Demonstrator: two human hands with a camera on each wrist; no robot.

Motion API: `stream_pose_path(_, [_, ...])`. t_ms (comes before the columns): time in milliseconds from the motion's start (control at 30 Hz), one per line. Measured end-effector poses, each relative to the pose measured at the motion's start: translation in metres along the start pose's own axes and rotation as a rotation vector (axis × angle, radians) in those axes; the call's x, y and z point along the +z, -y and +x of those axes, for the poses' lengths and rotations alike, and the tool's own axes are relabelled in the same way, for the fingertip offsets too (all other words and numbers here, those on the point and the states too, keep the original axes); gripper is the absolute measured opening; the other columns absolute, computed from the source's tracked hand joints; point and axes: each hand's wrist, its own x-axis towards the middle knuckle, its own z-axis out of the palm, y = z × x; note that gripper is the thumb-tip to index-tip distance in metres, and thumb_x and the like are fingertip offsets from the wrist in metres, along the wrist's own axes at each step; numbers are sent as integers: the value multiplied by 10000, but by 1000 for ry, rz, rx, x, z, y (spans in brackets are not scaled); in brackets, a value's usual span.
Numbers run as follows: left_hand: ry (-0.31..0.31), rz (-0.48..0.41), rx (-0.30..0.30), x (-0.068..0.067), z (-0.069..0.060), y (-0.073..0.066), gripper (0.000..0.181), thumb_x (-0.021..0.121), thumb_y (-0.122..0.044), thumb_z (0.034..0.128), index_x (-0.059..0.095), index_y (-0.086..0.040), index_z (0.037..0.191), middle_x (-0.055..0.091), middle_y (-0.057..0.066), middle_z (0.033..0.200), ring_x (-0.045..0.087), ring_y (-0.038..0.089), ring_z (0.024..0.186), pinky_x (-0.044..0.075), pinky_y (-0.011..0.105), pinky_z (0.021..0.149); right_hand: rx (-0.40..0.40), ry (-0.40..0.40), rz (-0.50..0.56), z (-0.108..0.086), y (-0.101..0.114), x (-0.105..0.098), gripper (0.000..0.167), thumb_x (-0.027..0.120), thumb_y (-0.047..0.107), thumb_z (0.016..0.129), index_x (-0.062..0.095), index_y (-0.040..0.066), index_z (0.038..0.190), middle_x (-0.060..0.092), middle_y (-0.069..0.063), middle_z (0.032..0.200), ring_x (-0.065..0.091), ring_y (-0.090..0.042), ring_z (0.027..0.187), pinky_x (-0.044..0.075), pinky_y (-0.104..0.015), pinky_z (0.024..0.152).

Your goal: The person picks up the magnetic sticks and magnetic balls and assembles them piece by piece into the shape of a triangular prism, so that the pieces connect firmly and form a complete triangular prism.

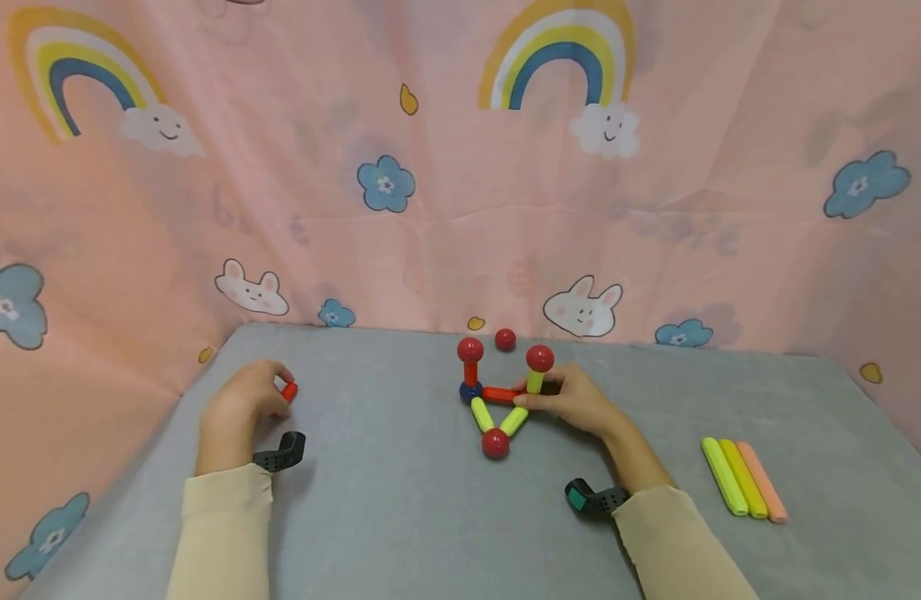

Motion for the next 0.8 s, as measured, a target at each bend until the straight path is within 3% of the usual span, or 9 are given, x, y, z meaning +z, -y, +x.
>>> stream_pose_path(267, [-21, 7, -7, 8, 6, -1, 420, 697, -99, 851, 616, 9, 1249, 622, 209, 1023, 556, 317, 875, 463, 337, 681, -3, -5, 7, -1, -1, 1, 253, 794, 251, 879, 780, 111, 1089, 740, -72, 1004, 560, -233, 915, 483, -306, 805])
stream_pose_path(500, [-38, 18, 34, 13, 9, -4, 316, 664, -123, 872, 623, 13, 1154, 610, 147, 906, 553, 273, 806, 438, 322, 651, 1, 5, 17, -2, -1, 1, 253, 794, 240, 879, 779, 104, 1092, 740, -78, 1009, 561, -236, 924, 487, -315, 818])
stream_pose_path(667, [-35, -16, 101, 15, 12, -10, 344, 660, -94, 873, 602, 7, 1197, 613, 137, 927, 564, 247, 801, 448, 312, 661, 20, -1, 16, -2, 0, 1, 256, 795, 255, 878, 779, 113, 1090, 729, -68, 995, 557, -234, 921, 481, -325, 813])
stream_pose_path(800, [-34, -58, 206, 15, 15, -24, 372, 663, -87, 884, 609, -10, 1244, 640, 164, 1033, 579, 259, 883, 484, 313, 717, 21, -7, 21, -2, 1, 2, 252, 793, 247, 880, 777, 108, 1090, 728, -72, 995, 558, -238, 926, 482, -323, 815])
